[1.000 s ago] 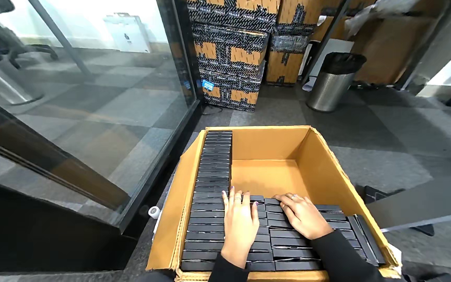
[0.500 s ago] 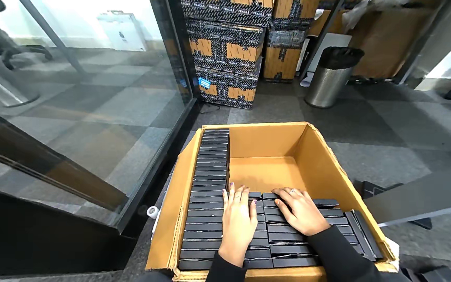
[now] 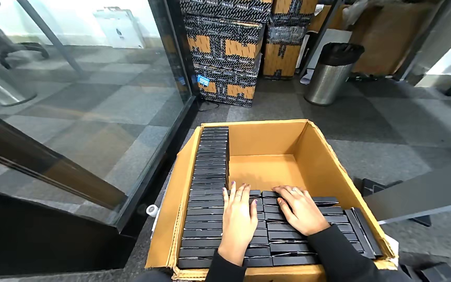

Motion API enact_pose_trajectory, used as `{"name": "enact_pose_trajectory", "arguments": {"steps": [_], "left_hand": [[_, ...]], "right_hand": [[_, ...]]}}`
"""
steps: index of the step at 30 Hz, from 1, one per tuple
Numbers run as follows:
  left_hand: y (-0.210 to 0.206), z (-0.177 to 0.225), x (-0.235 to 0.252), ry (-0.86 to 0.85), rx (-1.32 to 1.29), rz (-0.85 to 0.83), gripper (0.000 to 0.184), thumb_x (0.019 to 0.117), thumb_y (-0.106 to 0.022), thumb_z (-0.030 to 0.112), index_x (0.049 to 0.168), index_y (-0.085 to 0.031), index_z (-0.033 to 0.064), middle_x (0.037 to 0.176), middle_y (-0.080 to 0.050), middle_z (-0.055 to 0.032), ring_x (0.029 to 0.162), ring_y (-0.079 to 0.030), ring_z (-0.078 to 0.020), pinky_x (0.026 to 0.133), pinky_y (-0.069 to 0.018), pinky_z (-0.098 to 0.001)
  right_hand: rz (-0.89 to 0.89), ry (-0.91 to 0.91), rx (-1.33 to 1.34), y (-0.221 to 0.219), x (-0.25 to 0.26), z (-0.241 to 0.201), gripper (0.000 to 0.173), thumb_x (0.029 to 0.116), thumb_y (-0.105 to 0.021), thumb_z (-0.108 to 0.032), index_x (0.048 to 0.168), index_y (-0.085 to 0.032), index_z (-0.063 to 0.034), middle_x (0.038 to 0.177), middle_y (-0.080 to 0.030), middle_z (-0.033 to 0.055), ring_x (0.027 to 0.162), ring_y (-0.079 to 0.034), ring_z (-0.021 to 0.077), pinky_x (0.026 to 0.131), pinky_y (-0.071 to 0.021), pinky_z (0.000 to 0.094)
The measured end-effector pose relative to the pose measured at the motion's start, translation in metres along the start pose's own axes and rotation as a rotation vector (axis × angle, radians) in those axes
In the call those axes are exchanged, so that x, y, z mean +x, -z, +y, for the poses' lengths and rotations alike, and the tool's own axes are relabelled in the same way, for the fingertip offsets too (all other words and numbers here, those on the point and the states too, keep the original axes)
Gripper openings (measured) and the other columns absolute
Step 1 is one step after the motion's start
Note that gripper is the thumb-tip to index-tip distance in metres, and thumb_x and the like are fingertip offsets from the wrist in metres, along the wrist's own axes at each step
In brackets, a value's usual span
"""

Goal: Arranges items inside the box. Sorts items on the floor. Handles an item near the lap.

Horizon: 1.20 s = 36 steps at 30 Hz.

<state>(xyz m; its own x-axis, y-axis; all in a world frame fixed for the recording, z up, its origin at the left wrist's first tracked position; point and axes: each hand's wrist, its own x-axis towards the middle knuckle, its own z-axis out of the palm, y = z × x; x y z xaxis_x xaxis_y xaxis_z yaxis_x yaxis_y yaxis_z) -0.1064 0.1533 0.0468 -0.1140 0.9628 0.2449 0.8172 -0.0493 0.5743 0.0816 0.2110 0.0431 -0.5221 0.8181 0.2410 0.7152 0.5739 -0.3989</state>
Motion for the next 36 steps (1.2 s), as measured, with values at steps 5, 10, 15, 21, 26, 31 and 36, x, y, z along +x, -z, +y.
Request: {"name": "enact_pose_trajectory", "arguments": {"steps": [5, 10, 15, 21, 26, 31, 36], "left_hand": [[0.001, 0.003, 0.0, 0.013, 0.045, -0.018, 0.038, 0.1029, -0.057, 0.019, 0.137, -0.064, 0.0034, 0.13, -0.067, -0.0171, 0.133, -0.056, -0.0371, 0.122, -0.0185, -0.0648], [0.006, 0.006, 0.003, 0.074, 0.066, -0.15, 0.032, 0.1048, -0.055, 0.022, 0.123, -0.072, 0.0019, 0.129, -0.066, -0.0188, 0.133, -0.054, -0.0371, 0.124, -0.0212, -0.0559], [0.01, 0.015, 0.017, 0.101, 0.188, -0.287, 0.038, 0.1081, -0.049, 0.029, 0.118, -0.071, 0.0002, 0.12, -0.067, -0.0175, 0.12, -0.059, -0.0354, 0.103, -0.045, -0.0485], [0.014, 0.024, 0.036, 0.206, 0.278, -0.552, 0.052, 0.1122, -0.029, 0.038, 0.136, -0.062, 0.0053, 0.131, -0.066, -0.017, 0.132, -0.055, -0.0315, 0.115, -0.0333, -0.0486], [0.013, 0.028, 0.032, 0.225, 0.292, -0.549, 0.051, 0.1125, -0.026, 0.032, 0.139, -0.061, 0.0069, 0.134, -0.065, -0.015, 0.133, -0.054, -0.0302, 0.114, -0.0332, -0.0482], [0.014, 0.034, 0.029, 0.247, 0.33, -0.544, 0.05, 0.1119, -0.027, 0.029, 0.132, -0.064, 0.0023, 0.125, -0.069, -0.0169, 0.128, -0.058, -0.0304, 0.112, -0.0355, -0.0457], [0.008, 0.029, 0.027, 0.221, 0.35, -0.493, 0.049, 0.1119, -0.028, 0.03, 0.132, -0.064, 0.0032, 0.125, -0.069, -0.0171, 0.126, -0.059, -0.0315, 0.111, -0.0371, -0.047]], "right_hand": [[-0.096, -0.045, 0.006, 0.006, 0.001, -0.006, 0.039, 0.1035, -0.043, -0.019, 0.127, -0.069, -0.0033, 0.124, -0.07, 0.0167, 0.122, -0.064, 0.0367, 0.105, -0.0431, 0.0594], [-0.183, -0.105, -0.023, 0.006, 0.002, -0.01, 0.038, 0.1046, -0.042, -0.025, 0.12, -0.067, -0.0012, 0.099, -0.073, 0.0199, 0.103, -0.07, 0.0393, 0.094, -0.0498, 0.0546], [-0.339, -0.202, -0.002, 0.016, 0.017, -0.016, 0.044, 0.1092, -0.038, -0.036, 0.114, -0.068, -0.0033, 0.094, -0.071, 0.019, 0.095, -0.07, 0.0391, 0.081, -0.0519, 0.0571], [-0.689, -0.403, -0.022, 0.023, 0.053, -0.03, 0.066, 0.1106, -0.025, -0.049, 0.119, -0.071, -0.0009, 0.117, -0.069, 0.0235, 0.12, -0.062, 0.0385, 0.102, -0.0424, 0.0569], [-0.732, -0.399, -0.062, 0.021, 0.051, -0.034, 0.065, 0.1115, -0.025, -0.043, 0.111, -0.069, 0.0035, 0.114, -0.068, 0.0247, 0.119, -0.061, 0.039, 0.1, -0.0427, 0.0558], [-0.724, -0.392, -0.037, 0.023, 0.042, -0.031, 0.063, 0.1115, -0.026, -0.041, 0.109, -0.069, 0.0038, 0.113, -0.068, 0.0246, 0.118, -0.061, 0.0388, 0.099, -0.0421, 0.0564], [-0.696, -0.372, -0.067, 0.016, 0.041, -0.032, 0.063, 0.1112, -0.025, -0.041, 0.112, -0.07, 0.0027, 0.113, -0.069, 0.0238, 0.118, -0.063, 0.0392, 0.099, -0.0433, 0.0563]]}}
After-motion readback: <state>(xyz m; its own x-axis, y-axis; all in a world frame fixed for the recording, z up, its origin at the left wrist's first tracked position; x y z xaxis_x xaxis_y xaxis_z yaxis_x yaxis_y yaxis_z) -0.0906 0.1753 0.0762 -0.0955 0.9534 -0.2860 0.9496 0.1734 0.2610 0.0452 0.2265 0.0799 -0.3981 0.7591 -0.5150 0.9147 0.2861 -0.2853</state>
